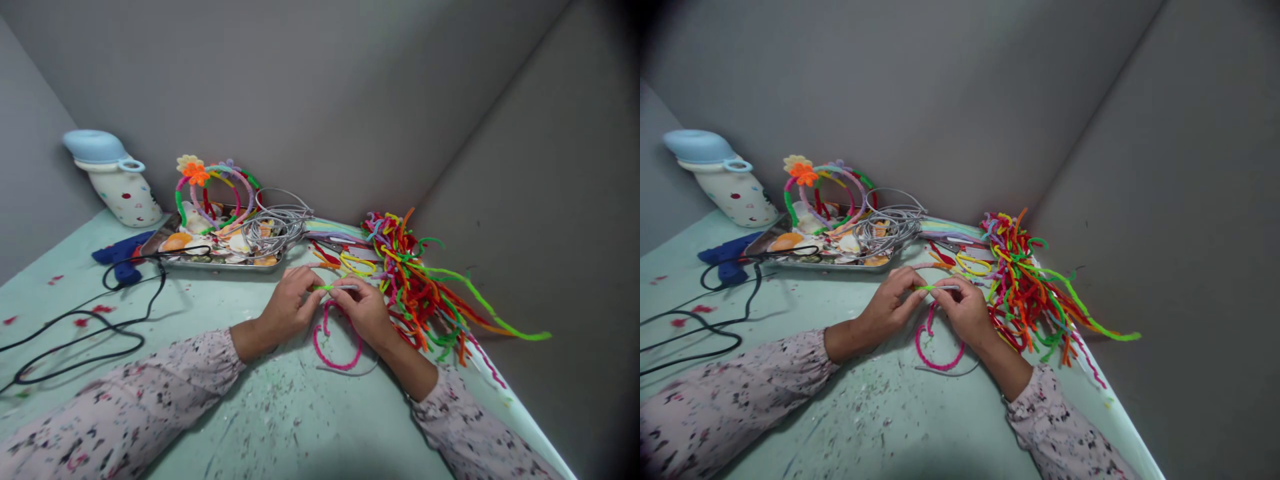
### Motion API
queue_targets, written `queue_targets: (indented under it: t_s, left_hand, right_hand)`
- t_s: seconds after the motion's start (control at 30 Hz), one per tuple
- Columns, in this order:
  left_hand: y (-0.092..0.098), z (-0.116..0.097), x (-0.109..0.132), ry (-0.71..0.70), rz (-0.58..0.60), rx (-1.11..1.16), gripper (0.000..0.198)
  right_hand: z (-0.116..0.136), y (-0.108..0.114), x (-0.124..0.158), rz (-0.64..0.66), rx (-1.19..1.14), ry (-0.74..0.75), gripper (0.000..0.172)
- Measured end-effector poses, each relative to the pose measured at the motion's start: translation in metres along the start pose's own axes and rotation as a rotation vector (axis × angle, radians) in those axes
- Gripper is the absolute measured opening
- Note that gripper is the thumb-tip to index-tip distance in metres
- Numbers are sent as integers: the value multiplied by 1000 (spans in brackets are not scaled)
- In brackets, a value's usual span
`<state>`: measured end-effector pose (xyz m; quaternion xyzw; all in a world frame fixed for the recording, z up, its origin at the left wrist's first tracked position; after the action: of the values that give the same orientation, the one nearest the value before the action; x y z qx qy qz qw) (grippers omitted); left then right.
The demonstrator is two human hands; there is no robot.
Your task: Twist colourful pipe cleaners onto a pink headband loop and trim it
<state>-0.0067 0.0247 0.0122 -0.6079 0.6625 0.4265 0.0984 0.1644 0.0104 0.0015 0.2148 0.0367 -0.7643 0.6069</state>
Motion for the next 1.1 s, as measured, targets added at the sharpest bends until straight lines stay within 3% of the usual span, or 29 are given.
queue_targets:
  t_s: [0.23,0.53,0.9,1.1]
  left_hand:
    - [-2,1,1,-31,82,-55,14]
    - [-1,0,0,-21,19,-47,14]
    - [-3,2,1,-25,42,-89,11]
    - [0,-1,0,-7,-12,-42,18]
  right_hand:
    - [-3,0,1,16,86,62,15]
    - [-2,-2,0,-30,47,-14,20]
    - [-2,-1,1,-2,69,-3,18]
    - [-7,-5,2,2,30,-22,20]
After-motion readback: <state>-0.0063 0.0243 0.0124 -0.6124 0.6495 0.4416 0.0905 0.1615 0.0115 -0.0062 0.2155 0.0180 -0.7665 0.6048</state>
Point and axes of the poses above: each hand's wrist, its own x-axis away from the middle knuckle, its own y-axis out of the back of the hand, z = x × y, the point moved 1 cm from there along -x, towards the middle knuckle, and after that the axes turned 12 degrees about -z, right-handed, at the moved point
